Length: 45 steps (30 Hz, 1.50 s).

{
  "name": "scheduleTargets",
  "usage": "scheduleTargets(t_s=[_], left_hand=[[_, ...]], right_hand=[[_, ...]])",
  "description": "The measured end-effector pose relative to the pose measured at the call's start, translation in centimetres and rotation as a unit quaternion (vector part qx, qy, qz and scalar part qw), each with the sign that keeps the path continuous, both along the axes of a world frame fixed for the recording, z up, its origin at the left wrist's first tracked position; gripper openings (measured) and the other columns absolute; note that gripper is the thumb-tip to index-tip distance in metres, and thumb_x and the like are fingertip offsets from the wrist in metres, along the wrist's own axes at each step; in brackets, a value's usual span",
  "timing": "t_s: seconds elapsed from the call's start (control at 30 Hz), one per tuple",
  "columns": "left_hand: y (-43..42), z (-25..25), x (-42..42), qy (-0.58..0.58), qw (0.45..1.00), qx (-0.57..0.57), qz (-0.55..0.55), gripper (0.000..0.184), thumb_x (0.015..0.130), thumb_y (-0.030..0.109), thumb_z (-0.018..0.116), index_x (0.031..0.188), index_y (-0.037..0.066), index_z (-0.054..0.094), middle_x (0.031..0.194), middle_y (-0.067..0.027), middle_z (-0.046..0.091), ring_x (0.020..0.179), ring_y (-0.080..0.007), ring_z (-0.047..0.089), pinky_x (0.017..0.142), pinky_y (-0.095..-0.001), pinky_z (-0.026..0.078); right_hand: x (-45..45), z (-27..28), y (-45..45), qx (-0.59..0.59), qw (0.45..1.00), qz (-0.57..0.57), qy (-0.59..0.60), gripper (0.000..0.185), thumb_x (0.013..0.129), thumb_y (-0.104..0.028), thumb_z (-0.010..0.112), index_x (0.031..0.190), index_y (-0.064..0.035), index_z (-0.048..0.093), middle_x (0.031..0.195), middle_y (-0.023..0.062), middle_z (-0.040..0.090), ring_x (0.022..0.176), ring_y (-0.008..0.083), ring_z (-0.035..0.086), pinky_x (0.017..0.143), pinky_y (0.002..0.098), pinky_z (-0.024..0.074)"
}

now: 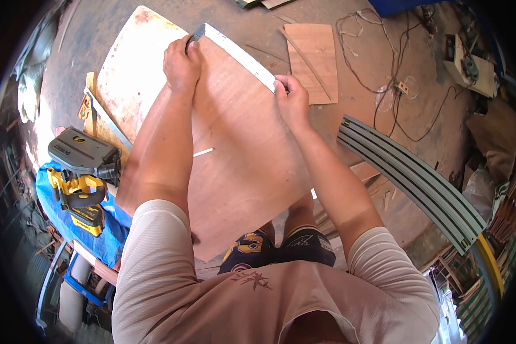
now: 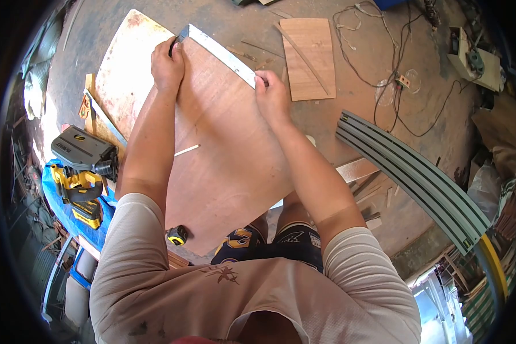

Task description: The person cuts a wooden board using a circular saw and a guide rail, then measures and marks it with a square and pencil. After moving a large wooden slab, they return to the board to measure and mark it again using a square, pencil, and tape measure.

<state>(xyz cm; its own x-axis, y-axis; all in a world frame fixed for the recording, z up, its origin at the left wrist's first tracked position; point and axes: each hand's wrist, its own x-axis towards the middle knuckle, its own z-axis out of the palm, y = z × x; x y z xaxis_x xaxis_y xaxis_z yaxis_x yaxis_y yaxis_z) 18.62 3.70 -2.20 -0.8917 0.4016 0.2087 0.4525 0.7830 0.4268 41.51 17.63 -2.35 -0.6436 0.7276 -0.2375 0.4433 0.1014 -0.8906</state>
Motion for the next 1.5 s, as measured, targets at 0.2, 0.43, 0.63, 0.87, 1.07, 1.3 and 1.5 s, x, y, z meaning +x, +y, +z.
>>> scheduleTargets(t_s=[0.2, 0.43, 0.63, 0.87, 1.07, 1.3, 1.5], left_hand=[[-0.3, -0.5, 0.0, 0.016, 0.999, 0.031, -0.011, 0.029, 0.093, 0.027, 0.059, 0.117, 0.012, 0.066, 0.116, -0.0110, 0.063, 0.111, -0.0314, 0.056, 0.096, -0.0406, 0.045], [-0.3, -0.5, 0.1, 0.033, 0.999, 0.037, -0.011, 0.027, 0.092, 0.022, 0.061, 0.115, 0.009, 0.066, 0.116, -0.0105, 0.062, 0.110, -0.0307, 0.055, 0.096, -0.0404, 0.045], [-0.4, -0.7, 0.1, 0.032, 0.998, 0.057, -0.013, 0.026, 0.092, 0.020, 0.061, 0.114, 0.009, 0.066, 0.116, -0.0101, 0.062, 0.110, -0.0306, 0.054, 0.097, -0.0396, 0.044], [-0.6, -1.3, -0.3, 0.052, 0.995, 0.080, -0.018, 0.024, 0.091, 0.018, 0.062, 0.113, 0.009, 0.067, 0.114, -0.0114, 0.064, 0.109, -0.0318, 0.055, 0.097, -0.0399, 0.044], [-0.7, -1.7, -0.7, 0.060, 0.994, 0.089, -0.019, 0.026, 0.090, 0.019, 0.063, 0.114, 0.009, 0.068, 0.113, -0.0127, 0.065, 0.109, -0.0324, 0.056, 0.098, -0.0401, 0.044], [-1.1, -2.1, -0.8, 0.073, 0.993, 0.085, -0.027, 0.031, 0.087, 0.019, 0.067, 0.116, 0.009, 0.066, 0.116, -0.0111, 0.062, 0.109, -0.0308, 0.054, 0.097, -0.0389, 0.044], [-0.4, -0.8, 0.1, 0.029, 0.996, 0.080, -0.007, 0.029, 0.088, 0.020, 0.065, 0.114, 0.009, 0.068, 0.112, -0.0116, 0.061, 0.110, -0.0301, 0.054, 0.095, -0.0391, 0.045]], right_hand=[[-0.1, 0.0, 0.1, -0.023, 0.999, -0.003, 0.024, 0.018, 0.091, -0.013, 0.063, 0.105, -0.0022, 0.067, 0.089, 0.0113, 0.071, 0.078, 0.0182, 0.066, 0.073, 0.0308, 0.0512], [0.0, -0.9, 0.2, -0.033, 0.998, -0.015, 0.049, 0.017, 0.091, -0.012, 0.065, 0.103, -0.0019, 0.069, 0.086, 0.0108, 0.070, 0.076, 0.0165, 0.064, 0.072, 0.0298, 0.0508], [0.0, -1.2, 0.3, -0.057, 0.996, -0.017, 0.067, 0.016, 0.090, -0.011, 0.065, 0.102, -0.0013, 0.069, 0.086, 0.0093, 0.071, 0.076, 0.0145, 0.064, 0.071, 0.0289, 0.0509], [-0.2, -0.9, 0.4, -0.075, 0.993, -0.024, 0.089, 0.014, 0.090, -0.007, 0.065, 0.101, 0.0008, 0.069, 0.087, 0.0087, 0.071, 0.078, 0.0125, 0.065, 0.072, 0.0273, 0.0509], [-0.3, -1.2, 0.4, -0.077, 0.991, -0.017, 0.104, 0.014, 0.090, -0.007, 0.065, 0.101, 0.0010, 0.069, 0.089, 0.0081, 0.071, 0.080, 0.0108, 0.065, 0.072, 0.0257, 0.0509], [-0.7, -0.1, 1.0, -0.100, 0.992, -0.016, 0.079, 0.014, 0.091, -0.006, 0.064, 0.101, 0.0029, 0.068, 0.091, 0.0089, 0.071, 0.082, 0.0110, 0.065, 0.075, 0.0251, 0.0511], [-0.3, -0.6, 0.4, -0.125, 0.984, -0.021, 0.122, 0.013, 0.090, -0.006, 0.065, 0.100, 0.0019, 0.069, 0.088, 0.0079, 0.071, 0.080, 0.0107, 0.064, 0.073, 0.0250, 0.0500]])
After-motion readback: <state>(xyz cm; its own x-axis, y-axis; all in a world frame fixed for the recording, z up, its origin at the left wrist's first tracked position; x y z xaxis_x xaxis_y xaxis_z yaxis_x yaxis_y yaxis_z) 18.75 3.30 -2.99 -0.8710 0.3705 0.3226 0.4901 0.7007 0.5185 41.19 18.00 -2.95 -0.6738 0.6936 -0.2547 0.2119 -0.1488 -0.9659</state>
